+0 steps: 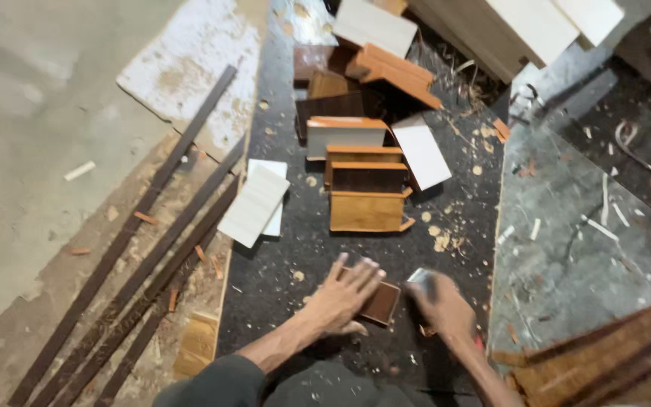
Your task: The person sands several small rectangular wooden pieces on a workbench using a sanding block. They handle each piece individually, sanding the surfaces and edges, then set them aside. The person also briefly handles a small wooden box structure.
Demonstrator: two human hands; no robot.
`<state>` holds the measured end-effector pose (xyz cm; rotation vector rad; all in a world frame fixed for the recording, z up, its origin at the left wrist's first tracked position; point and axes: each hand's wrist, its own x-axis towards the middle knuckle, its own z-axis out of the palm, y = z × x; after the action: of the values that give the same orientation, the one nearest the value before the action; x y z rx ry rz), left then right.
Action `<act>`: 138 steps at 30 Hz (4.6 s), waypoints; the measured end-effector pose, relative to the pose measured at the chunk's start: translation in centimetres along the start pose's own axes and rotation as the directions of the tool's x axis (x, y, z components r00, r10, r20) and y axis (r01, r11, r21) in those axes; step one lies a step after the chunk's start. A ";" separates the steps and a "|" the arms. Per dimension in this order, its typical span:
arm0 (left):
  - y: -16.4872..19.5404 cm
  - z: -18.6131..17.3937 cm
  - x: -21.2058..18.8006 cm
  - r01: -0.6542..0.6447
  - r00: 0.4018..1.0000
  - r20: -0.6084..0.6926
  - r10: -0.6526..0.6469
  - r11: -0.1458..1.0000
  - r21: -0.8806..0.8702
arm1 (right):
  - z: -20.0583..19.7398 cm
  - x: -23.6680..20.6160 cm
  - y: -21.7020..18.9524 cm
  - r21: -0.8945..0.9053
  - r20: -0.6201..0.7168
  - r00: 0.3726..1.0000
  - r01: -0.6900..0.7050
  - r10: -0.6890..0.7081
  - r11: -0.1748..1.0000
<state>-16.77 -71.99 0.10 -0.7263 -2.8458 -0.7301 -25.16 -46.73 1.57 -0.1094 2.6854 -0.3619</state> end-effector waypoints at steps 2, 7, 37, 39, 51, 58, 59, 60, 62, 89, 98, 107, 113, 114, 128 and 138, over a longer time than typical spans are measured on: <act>-0.8 -0.5 -0.6 0.016 0.976 0.212 -0.045 0.990 0.138 | -0.5 -1.7 4.2 0.201 -0.182 0.970 -0.123 0.161 0.972; -4.4 -1.6 -3.0 0.596 0.803 0.235 -0.547 0.748 -0.293 | 1.1 -8.3 12.6 0.441 -0.360 0.898 -0.076 0.254 0.894; -6.4 -4.7 31.2 -0.184 0.923 0.384 0.015 0.894 0.408 | 0.5 -8.2 -1.5 0.004 -0.738 0.663 -0.184 0.127 0.983; -7.1 -4.4 32.6 -0.199 0.925 0.371 0.080 0.934 0.295 | 0.1 -8.0 -0.7 0.019 -0.726 0.675 -0.167 0.129 0.986; 3.9 -1.0 19.5 0.177 0.930 -0.286 -0.230 0.964 -0.201 | 1.6 -8.4 1.1 -0.024 -0.655 0.747 -0.170 0.113 0.985; -0.4 -6.6 7.0 0.547 0.705 -0.510 -0.493 0.835 -0.050 | 3.4 -9.9 0.2 -0.059 -0.670 0.738 -0.158 0.078 0.986; -2.4 -8.4 5.8 0.635 0.607 -0.675 -0.421 0.767 0.093 | 3.5 -10.1 0.1 -0.064 -0.669 0.740 -0.160 0.077 0.985; -4.4 -10.1 4.4 0.788 0.538 -0.482 -0.691 0.616 -0.004 | 3.5 -10.4 0.0 -0.061 -0.671 0.737 -0.161 0.079 0.985; -7.8 -12.9 2.0 0.864 0.487 -0.632 -0.603 0.442 0.244 | 3.3 -10.8 -0.1 -0.059 -0.671 0.738 -0.152 0.073 0.987; 6.2 2.7 5.1 0.509 0.836 -0.082 -0.543 0.822 -0.256 | 3.1 -19.2 7.6 0.082 -0.193 0.970 -0.132 0.146 0.988; 6.4 6.3 6.9 0.286 0.867 -0.285 -0.408 0.877 -0.385 | 4.0 -15.3 3.1 -0.124 -0.205 0.979 -0.023 -0.003 0.992; 4.9 9.7 7.1 0.265 0.872 -0.285 -0.397 0.874 -0.407 | 4.0 -11.3 2.3 -0.177 -0.184 0.981 0.027 -0.060 0.984; 4.6 11.4 7.3 0.268 0.873 -0.280 -0.399 0.873 -0.407 | 4.8 -9.9 1.4 -0.100 -0.269 0.962 0.030 -0.056 0.995; 4.5 11.6 7.2 0.275 0.880 -0.254 -0.402 0.866 -0.417 | 4.9 -8.7 1.3 -0.106 -0.245 0.968 0.026 -0.052 0.994; 0.1 11.1 5.6 0.031 0.997 -0.057 -0.059 0.912 -0.408 | 0.5 0.2 1.8 -0.163 -0.038 0.877 0.467 -0.479 0.869; 2.3 6.5 4.2 0.263 0.879 -0.291 -0.378 0.893 -0.366 | 1.5 4.0 1.9 -0.304 0.160 0.663 0.738 -0.731 0.603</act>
<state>-19.26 -65.34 -3.66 -0.1074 -2.5598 -1.2471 -28.18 -45.78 -1.84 -1.3597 2.5148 -0.1023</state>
